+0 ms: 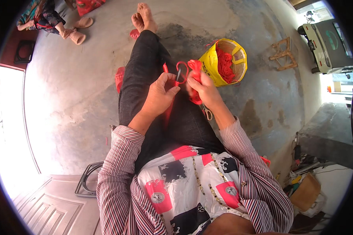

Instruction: Wrapping a red cord around a black curved handle for furniture manufacturing.

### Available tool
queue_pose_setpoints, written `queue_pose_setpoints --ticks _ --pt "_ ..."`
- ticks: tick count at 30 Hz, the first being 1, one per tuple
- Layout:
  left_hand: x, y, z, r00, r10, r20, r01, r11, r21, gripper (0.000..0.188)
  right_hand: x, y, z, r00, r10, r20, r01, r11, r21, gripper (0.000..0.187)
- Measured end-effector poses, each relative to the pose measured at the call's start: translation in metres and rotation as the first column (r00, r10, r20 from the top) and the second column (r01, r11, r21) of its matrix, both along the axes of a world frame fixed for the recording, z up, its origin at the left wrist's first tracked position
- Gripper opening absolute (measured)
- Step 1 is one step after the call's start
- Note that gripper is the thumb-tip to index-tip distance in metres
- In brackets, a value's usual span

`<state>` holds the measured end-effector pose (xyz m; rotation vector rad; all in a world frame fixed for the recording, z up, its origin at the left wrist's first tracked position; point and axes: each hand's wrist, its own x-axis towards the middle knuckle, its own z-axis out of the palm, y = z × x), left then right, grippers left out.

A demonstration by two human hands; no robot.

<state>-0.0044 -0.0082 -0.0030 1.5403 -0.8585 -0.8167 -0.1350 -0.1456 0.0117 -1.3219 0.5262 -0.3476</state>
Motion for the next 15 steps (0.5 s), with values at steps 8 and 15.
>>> queue_pose_setpoints --ticks 8,15 --pt "-0.002 -0.003 0.003 0.999 -0.016 0.033 0.017 0.999 -0.042 0.034 -0.054 0.053 0.065 0.992 0.129 0.014 -0.129 0.986 0.101 0.013" --pt "-0.006 -0.006 0.007 0.998 -0.03 0.058 0.024 0.994 0.107 0.035 -0.052 0.057 0.09 0.997 0.059 0.056 -0.07 0.972 0.224 0.023"
